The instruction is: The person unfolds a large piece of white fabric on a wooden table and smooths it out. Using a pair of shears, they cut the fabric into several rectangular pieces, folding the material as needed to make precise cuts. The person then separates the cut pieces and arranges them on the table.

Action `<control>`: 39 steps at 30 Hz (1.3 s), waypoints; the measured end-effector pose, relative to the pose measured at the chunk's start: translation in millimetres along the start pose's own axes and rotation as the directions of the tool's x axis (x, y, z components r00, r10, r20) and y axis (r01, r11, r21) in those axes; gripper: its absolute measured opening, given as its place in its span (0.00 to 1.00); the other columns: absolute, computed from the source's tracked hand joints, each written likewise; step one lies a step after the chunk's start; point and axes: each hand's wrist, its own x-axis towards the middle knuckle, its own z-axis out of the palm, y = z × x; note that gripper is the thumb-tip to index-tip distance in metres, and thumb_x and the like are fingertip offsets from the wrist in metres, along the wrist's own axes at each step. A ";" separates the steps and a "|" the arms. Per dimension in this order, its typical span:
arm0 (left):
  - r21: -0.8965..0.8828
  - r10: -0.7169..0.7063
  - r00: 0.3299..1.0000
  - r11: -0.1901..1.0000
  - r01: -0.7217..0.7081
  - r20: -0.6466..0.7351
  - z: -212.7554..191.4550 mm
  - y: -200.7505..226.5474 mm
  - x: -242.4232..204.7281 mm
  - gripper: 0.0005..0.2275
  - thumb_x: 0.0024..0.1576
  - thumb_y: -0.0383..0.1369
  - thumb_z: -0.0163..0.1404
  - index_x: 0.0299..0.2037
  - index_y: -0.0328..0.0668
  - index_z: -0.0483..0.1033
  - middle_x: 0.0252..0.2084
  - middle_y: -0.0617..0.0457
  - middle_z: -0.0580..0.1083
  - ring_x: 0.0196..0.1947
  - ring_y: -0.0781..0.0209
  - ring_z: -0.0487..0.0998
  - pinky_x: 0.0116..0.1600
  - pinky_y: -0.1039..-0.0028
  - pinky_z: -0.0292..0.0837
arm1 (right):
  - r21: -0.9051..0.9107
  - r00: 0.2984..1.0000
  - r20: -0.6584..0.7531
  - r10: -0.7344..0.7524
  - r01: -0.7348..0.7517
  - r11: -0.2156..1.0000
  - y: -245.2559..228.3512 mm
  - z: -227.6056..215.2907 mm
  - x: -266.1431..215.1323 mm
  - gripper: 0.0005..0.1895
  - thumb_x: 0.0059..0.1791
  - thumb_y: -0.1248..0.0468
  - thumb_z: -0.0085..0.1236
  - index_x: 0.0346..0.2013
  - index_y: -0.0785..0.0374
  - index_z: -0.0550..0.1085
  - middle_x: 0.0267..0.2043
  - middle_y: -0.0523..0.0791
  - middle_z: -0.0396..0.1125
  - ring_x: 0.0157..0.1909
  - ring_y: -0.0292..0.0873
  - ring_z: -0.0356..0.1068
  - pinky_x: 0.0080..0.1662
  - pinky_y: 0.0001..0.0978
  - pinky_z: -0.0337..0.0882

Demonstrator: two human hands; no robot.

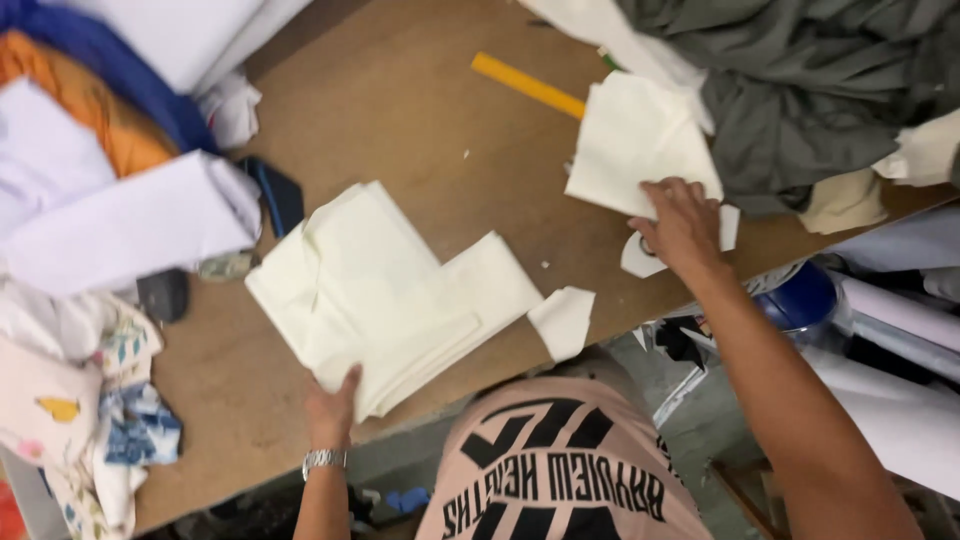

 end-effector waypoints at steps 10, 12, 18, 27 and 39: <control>0.361 0.801 0.531 0.598 -0.715 -0.277 4.7 145.5 -100.4 0.03 0.74 0.20 0.67 0.53 0.36 0.90 0.38 0.40 0.84 0.40 0.33 0.90 0.42 0.52 0.83 | 0.573 0.977 -0.175 -0.123 0.203 0.794 -112.0 -15.9 13.4 0.10 0.63 0.50 0.64 0.56 0.47 0.78 0.35 0.48 0.77 0.41 0.63 0.85 0.43 0.58 0.81; 0.480 0.837 0.508 0.538 -0.693 -0.204 9.5 140.1 -93.2 0.03 0.71 0.24 0.69 0.51 0.39 0.89 0.39 0.43 0.84 0.40 0.35 0.90 0.42 0.52 0.84 | 0.761 0.996 -0.043 -0.078 0.083 0.643 -125.0 10.8 1.6 0.08 0.65 0.52 0.64 0.54 0.49 0.78 0.33 0.46 0.78 0.37 0.56 0.83 0.40 0.49 0.80; 0.523 0.793 0.552 0.367 -0.769 0.255 105.0 179.8 -111.7 0.20 0.61 0.35 0.72 0.65 0.48 0.90 0.51 0.43 0.87 0.50 0.33 0.92 0.53 0.44 0.90 | 0.468 0.955 -0.294 -0.049 0.189 0.863 -45.7 11.5 33.3 0.11 0.59 0.55 0.71 0.53 0.55 0.81 0.41 0.52 0.76 0.48 0.66 0.82 0.47 0.63 0.81; 0.255 0.700 0.516 0.451 -0.856 0.494 125.6 173.1 -4.8 0.24 0.65 0.30 0.70 0.73 0.49 0.85 0.67 0.40 0.82 0.68 0.27 0.87 0.73 0.41 0.84 | 0.135 0.999 0.040 0.024 -0.029 0.990 -26.9 29.7 53.1 0.33 0.61 0.46 0.80 0.74 0.58 0.77 0.64 0.53 0.73 0.68 0.67 0.74 0.60 0.72 0.75; 0.175 0.584 0.799 0.810 -0.560 -0.142 -47.9 24.6 34.7 0.38 0.72 0.42 0.70 0.87 0.28 0.67 0.80 0.23 0.74 0.77 0.18 0.78 0.79 0.32 0.72 | -0.117 0.974 -0.187 -0.127 0.106 0.988 7.8 50.5 72.7 0.26 0.71 0.46 0.85 0.67 0.63 0.81 0.68 0.58 0.71 0.69 0.69 0.72 0.61 0.66 0.74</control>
